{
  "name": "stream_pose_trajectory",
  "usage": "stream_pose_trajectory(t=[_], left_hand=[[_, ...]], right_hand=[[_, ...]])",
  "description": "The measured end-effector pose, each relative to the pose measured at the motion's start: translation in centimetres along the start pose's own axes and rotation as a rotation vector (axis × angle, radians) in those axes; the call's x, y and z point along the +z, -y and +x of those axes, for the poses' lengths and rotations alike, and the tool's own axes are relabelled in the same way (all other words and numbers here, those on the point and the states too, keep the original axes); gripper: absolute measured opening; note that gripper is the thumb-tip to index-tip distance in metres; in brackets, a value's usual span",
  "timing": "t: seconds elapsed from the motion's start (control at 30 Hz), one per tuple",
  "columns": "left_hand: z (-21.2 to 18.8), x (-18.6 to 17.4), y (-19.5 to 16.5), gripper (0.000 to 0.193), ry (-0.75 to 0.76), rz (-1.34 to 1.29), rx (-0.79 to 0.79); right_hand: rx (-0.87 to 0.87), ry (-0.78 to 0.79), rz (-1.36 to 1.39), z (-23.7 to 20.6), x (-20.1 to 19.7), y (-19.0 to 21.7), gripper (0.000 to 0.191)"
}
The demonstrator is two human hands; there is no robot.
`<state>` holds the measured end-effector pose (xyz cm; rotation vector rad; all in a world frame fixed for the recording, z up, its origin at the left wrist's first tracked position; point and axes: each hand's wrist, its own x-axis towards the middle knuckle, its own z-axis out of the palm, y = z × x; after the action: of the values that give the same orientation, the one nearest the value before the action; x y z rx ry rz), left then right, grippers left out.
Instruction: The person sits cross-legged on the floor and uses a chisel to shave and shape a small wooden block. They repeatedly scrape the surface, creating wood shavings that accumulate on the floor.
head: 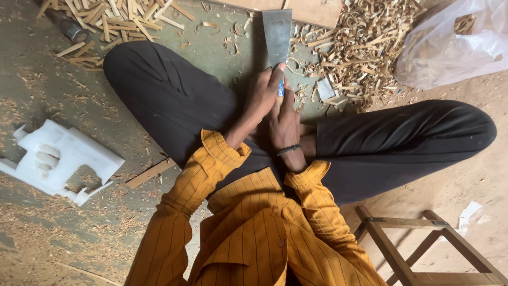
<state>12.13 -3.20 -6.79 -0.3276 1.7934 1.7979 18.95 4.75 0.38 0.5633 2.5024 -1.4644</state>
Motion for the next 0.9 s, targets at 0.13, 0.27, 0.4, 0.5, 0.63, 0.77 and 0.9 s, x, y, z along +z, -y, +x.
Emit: stream_pose_trajectory(t=[0.13,0.27,0.4,0.5,0.63,0.77,0.9], left_hand=[[3.4,0.3,0.4,0.058,-0.024,0.082,0.102],[8.5,0.8,0.0,0.057,-0.080,0.150,0.102],[8.5,0.6,0.7,0.057,-0.089,0.102,0.233],[5.2,1.1,1.9,0.059,-0.021,-0.060,0.181],[2.0,0.9,2.3,0.054,0.060,-0.139,0.125],[0.2,0.4,1.9,0.051,0.055,-0.174,0.035],[0.2,0.4,1.1,0.055,0.012,-0.043,0.055]], right_hand=[[0.129,0.067,-0.055,3.1,0.2,-0.6,0.056],[0.122,0.020,-0.014,6.3,0.9,-1.1,0.056],[0.109,-0.031,0.002,5.7,1.5,-1.1,0.061],[-0.103,-0.093,0.017,2.8,0.7,-1.2,0.052],[-0.038,-0.034,0.041,-0.2,-0.2,-1.0,0.054],[-0.036,-0.042,-0.048,-1.8,-0.2,-0.5,0.047],[0.055,-0.003,0.001,-1.4,-0.4,-0.2,0.047]])
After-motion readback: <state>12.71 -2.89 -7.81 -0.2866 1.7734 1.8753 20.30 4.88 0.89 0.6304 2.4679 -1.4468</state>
